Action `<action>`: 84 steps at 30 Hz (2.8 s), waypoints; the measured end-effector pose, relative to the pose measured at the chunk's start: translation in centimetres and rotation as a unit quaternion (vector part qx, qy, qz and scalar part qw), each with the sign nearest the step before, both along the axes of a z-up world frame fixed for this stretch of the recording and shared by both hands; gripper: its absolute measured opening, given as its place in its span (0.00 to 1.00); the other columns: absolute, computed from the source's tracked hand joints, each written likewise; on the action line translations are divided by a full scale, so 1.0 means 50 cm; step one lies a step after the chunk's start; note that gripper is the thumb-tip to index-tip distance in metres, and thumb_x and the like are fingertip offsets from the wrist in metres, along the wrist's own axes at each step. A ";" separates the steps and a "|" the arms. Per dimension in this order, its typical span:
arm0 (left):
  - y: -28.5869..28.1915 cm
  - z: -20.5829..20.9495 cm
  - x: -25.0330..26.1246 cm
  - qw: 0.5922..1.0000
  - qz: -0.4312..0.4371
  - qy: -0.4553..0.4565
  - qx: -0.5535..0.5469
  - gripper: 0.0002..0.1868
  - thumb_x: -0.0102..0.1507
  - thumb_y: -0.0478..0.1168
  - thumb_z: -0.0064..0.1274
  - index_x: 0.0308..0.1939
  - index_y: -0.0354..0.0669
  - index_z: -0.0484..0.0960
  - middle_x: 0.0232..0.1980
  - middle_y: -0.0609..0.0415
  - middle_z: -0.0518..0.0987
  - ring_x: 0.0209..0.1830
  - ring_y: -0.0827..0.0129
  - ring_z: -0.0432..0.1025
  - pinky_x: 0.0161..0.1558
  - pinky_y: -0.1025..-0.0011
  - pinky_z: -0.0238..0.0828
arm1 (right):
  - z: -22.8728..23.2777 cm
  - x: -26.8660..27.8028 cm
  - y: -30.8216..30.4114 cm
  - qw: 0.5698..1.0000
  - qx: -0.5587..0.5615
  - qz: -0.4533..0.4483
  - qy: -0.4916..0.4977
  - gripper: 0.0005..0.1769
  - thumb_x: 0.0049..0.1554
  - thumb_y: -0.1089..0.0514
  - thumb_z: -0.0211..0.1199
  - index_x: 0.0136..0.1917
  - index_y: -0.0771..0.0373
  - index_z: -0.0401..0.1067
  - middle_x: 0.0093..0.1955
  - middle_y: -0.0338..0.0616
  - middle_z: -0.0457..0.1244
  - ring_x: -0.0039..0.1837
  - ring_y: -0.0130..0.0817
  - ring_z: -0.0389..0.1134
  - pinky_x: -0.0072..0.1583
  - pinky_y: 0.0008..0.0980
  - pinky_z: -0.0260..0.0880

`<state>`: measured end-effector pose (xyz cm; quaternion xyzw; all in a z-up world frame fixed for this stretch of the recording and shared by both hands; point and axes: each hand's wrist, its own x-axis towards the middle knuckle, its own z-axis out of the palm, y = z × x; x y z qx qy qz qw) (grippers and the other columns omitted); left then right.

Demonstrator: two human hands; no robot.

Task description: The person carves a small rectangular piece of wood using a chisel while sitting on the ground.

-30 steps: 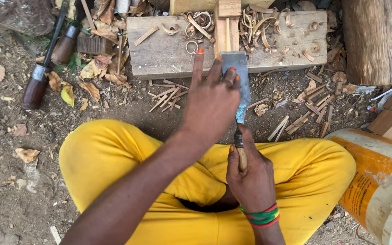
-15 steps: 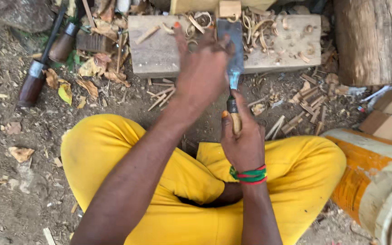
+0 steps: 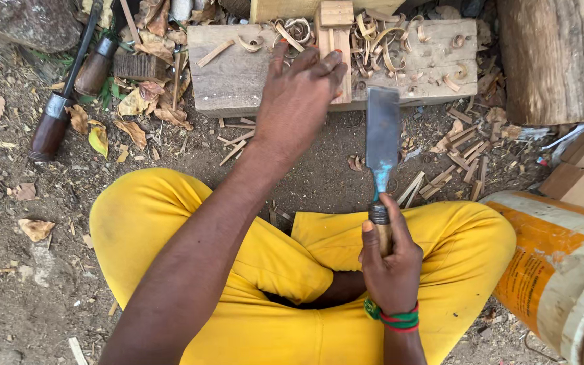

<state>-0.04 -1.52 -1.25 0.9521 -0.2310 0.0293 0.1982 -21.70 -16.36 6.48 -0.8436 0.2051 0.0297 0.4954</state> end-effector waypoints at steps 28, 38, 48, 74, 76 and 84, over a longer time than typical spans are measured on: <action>0.017 -0.018 -0.002 0.999 0.045 -0.022 -0.008 0.26 0.60 0.26 0.56 0.56 0.63 0.85 0.64 0.57 0.79 0.70 0.56 0.67 0.73 0.32 0.37 | 0.004 0.012 0.010 0.985 -0.141 0.093 -0.020 0.22 0.61 0.60 0.63 0.68 0.63 0.70 0.28 0.42 0.56 0.29 0.22 0.52 0.32 0.29 0.57; 0.009 -0.016 -0.009 0.998 0.053 -0.013 -0.025 0.31 0.56 0.23 0.57 0.59 0.57 0.84 0.65 0.57 0.79 0.67 0.57 0.70 0.73 0.33 0.37 | 0.010 0.010 0.031 0.984 -0.144 0.101 -0.020 0.22 0.61 0.60 0.64 0.68 0.63 0.71 0.27 0.44 0.54 0.28 0.25 0.51 0.32 0.31 0.57; 0.000 -0.016 -0.020 0.997 0.065 -0.039 -0.033 0.29 0.55 0.25 0.59 0.60 0.52 0.84 0.64 0.55 0.80 0.66 0.58 0.71 0.74 0.36 0.38 | 0.013 0.010 0.041 0.984 -0.146 0.104 -0.014 0.22 0.61 0.60 0.64 0.68 0.63 0.71 0.27 0.45 0.54 0.28 0.25 0.51 0.32 0.31 0.56; -0.010 -0.027 -0.020 0.997 0.056 -0.026 -0.035 0.27 0.58 0.26 0.55 0.61 0.47 0.82 0.64 0.51 0.79 0.68 0.60 0.69 0.75 0.36 0.36 | 0.005 0.037 -0.037 0.986 -0.134 0.090 0.038 0.21 0.58 0.59 0.68 0.65 0.58 0.76 0.26 0.35 0.51 0.30 0.18 0.47 0.32 0.28 0.47; -0.012 -0.029 -0.019 0.997 0.058 -0.034 -0.036 0.26 0.59 0.27 0.55 0.61 0.47 0.82 0.64 0.51 0.79 0.68 0.60 0.69 0.75 0.35 0.36 | 0.010 0.045 -0.057 0.983 -0.141 0.106 0.045 0.21 0.58 0.58 0.69 0.66 0.57 0.76 0.26 0.34 0.46 0.30 0.19 0.45 0.32 0.28 0.45; -0.015 -0.052 -0.013 0.996 0.057 -0.050 -0.054 0.23 0.60 0.28 0.56 0.59 0.47 0.84 0.63 0.51 0.81 0.67 0.60 0.71 0.74 0.32 0.32 | 0.038 0.072 -0.088 0.977 -0.150 0.147 0.048 0.20 0.59 0.57 0.67 0.65 0.56 0.76 0.26 0.33 0.44 0.31 0.20 0.44 0.32 0.27 0.46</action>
